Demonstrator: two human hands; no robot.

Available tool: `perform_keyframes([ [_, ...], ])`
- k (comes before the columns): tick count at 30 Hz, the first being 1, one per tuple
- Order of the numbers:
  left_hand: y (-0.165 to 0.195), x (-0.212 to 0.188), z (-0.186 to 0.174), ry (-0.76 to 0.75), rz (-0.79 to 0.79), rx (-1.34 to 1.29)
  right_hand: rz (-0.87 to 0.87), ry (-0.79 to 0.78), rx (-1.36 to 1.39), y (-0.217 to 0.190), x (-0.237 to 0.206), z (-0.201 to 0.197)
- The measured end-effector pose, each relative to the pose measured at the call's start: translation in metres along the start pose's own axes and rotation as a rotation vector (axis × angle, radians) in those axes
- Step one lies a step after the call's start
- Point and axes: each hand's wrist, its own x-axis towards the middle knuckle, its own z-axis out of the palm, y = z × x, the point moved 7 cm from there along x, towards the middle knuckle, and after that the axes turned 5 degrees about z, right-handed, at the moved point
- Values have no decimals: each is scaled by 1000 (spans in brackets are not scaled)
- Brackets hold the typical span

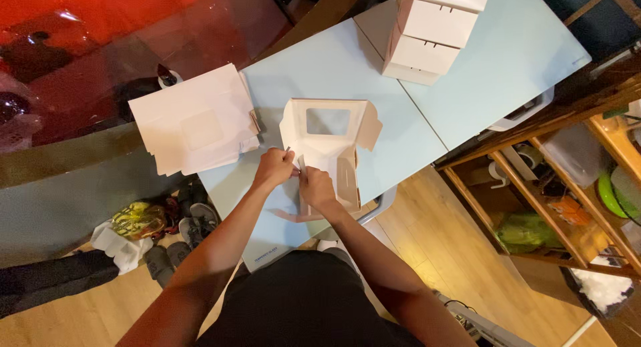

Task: The person folds flat white paperboard sheets into small boxes with clear windows on top. They repeatedly fold the sides, tuck flaps to lock the shape, and stack the finished boxes on the table.

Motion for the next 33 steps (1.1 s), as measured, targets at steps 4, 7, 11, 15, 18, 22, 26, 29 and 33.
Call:
perform_keyframes([
  [4,8,0,-1,79,82,188,30,-14,0,0,5,8],
  [7,6,-2,0,104,83,238,17,-49,8,-1,10,9],
  [11,10,-7,4,143,178,296,141,-243,197,-2,16,9],
  [15,4,-11,10,111,131,273,295,-355,328,-6,16,10],
  [18,7,-12,9,52,245,293,402,-386,371,0,21,16],
  [22,-10,-12,4,-19,96,214,422,-396,615,9,33,25],
  [26,-5,-33,0,24,334,360,450,-398,707,7,39,26],
  [29,-17,-76,-26,356,434,419,499,-344,534,3,35,17],
  [33,-83,-108,-20,132,-83,-66,455,-373,209,3,18,14],
])
